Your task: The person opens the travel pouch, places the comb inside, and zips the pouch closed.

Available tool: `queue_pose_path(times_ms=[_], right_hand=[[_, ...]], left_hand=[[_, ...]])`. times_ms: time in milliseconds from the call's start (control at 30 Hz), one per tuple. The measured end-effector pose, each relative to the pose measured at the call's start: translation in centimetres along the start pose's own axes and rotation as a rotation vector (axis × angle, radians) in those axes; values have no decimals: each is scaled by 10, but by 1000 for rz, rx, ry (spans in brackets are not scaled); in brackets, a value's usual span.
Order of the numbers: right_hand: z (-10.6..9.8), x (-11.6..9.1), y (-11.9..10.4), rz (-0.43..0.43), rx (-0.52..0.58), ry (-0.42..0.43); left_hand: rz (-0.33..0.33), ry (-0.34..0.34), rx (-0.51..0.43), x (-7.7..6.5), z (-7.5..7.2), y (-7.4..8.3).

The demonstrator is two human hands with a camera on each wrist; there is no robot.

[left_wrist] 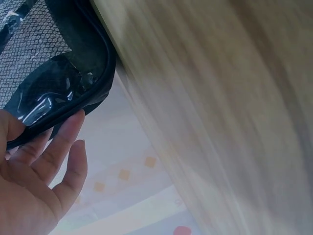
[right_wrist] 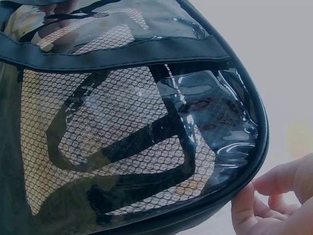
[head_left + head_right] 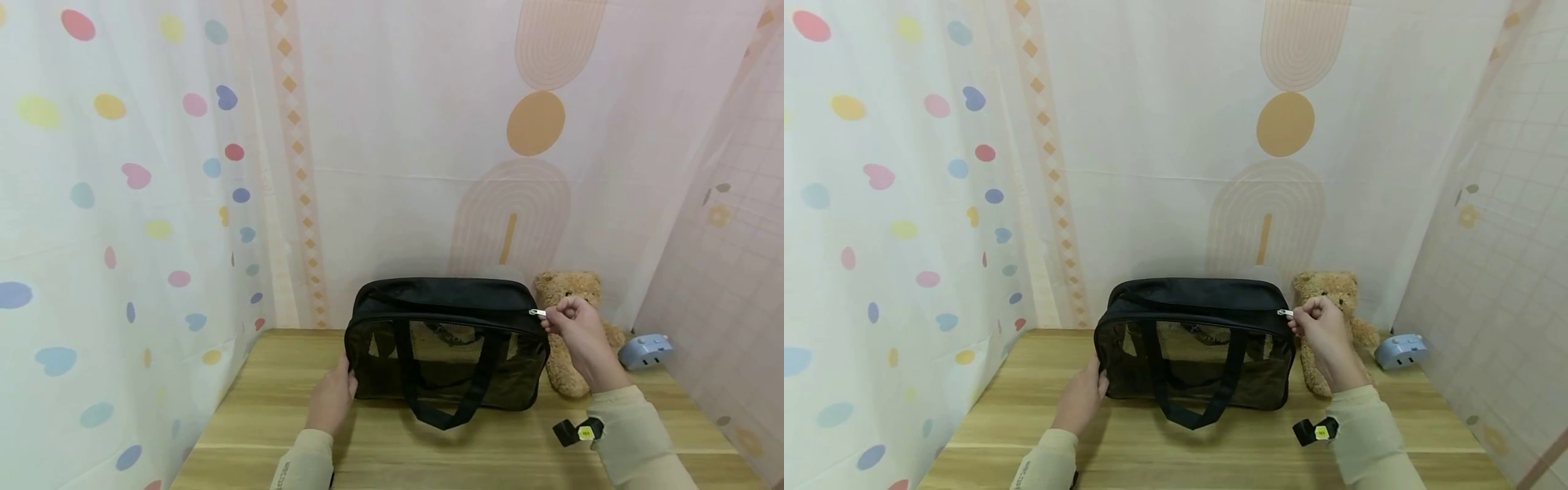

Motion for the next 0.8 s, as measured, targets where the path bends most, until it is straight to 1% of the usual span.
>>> queue_pose_path(times_ms=[100, 300, 500, 667, 800], right_hand=[[2, 0, -2, -6, -51, -8], [9, -3, -8, -35, -199, -35], [16, -6, -11, -47, -249, -48], [23, -8, -12, -43, -309, -69], [29, -8, -15, -51, -334, -86]], left_hand=[[6, 0, -16, 0, -2, 0], [20, 9, -60, -2, -3, -3], [36, -19, -70, -4, 1, -5], [37, -18, -74, -5, 3, -6], [31, -20, -79, -5, 3, -6]])
Point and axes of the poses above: each hand's wrist, its own x-axis towards the middle knuckle, its own z-axis out of the palm, y = z × x, the point moved 8 cm from there along x, towards the middle knuckle, and after that the axes turned 14 degrees about x, right-handed, at the moved point
